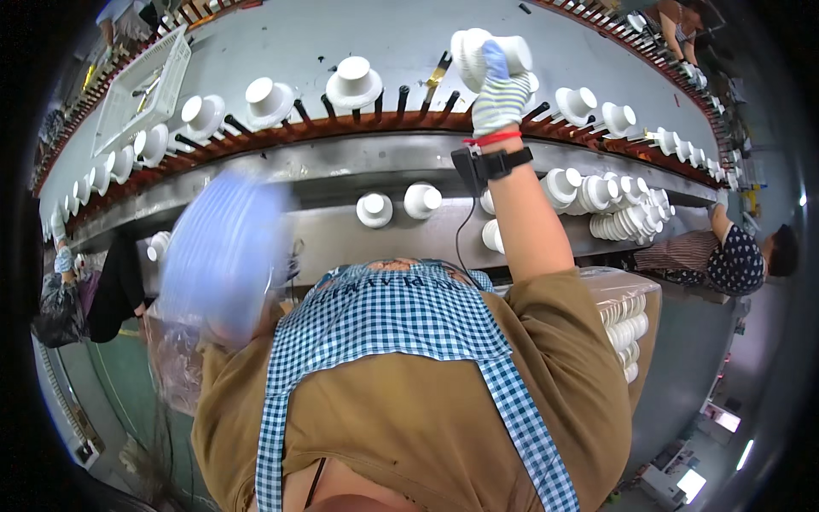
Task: The worker is removing stacks of plastic or foam cups from a circular rotating conveyor belt and placing them into cardboard boxes for packaging.
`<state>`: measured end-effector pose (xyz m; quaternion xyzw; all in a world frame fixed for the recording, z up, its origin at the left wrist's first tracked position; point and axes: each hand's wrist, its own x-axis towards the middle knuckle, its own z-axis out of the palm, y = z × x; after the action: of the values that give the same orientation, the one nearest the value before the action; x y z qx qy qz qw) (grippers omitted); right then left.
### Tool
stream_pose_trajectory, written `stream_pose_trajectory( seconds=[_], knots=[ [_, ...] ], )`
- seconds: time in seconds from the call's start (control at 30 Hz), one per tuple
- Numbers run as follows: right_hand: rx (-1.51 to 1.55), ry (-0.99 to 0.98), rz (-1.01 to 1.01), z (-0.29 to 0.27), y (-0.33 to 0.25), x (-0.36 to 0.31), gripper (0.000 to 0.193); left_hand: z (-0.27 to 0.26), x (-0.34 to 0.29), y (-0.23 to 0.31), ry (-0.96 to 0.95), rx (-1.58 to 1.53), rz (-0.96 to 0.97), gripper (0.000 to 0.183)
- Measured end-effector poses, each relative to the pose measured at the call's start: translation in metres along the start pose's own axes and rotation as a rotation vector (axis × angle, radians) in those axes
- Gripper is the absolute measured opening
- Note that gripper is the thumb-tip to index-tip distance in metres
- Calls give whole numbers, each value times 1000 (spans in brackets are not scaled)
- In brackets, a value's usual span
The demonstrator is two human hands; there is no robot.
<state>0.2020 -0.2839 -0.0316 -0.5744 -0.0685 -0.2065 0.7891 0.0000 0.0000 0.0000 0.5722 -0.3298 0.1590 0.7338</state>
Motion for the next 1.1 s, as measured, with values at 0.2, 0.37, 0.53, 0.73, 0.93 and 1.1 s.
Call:
stream_pose_trajectory(
  seconds=[0.2,0.37,0.53,0.73,0.93,1.1],
  knots=[
    [-29,-80,308,-2,12,80,22,57,45,-228,146,-230,-331,58],
    [-17,-320,545,-5,43,98,39,72,79,-303,277,206,-319,24],
    [-177,-527,658,-22,39,99,39,86,82,-302,367,123,-412,21],
    [-492,-846,101,-24,42,74,59,93,79,-318,521,-13,-392,27],
    [-597,-705,-199,-44,75,70,70,106,79,-309,778,-979,-350,43],
    [-886,-826,-92,-16,43,66,67,122,75,-326,938,-744,-160,36]
  ],
)
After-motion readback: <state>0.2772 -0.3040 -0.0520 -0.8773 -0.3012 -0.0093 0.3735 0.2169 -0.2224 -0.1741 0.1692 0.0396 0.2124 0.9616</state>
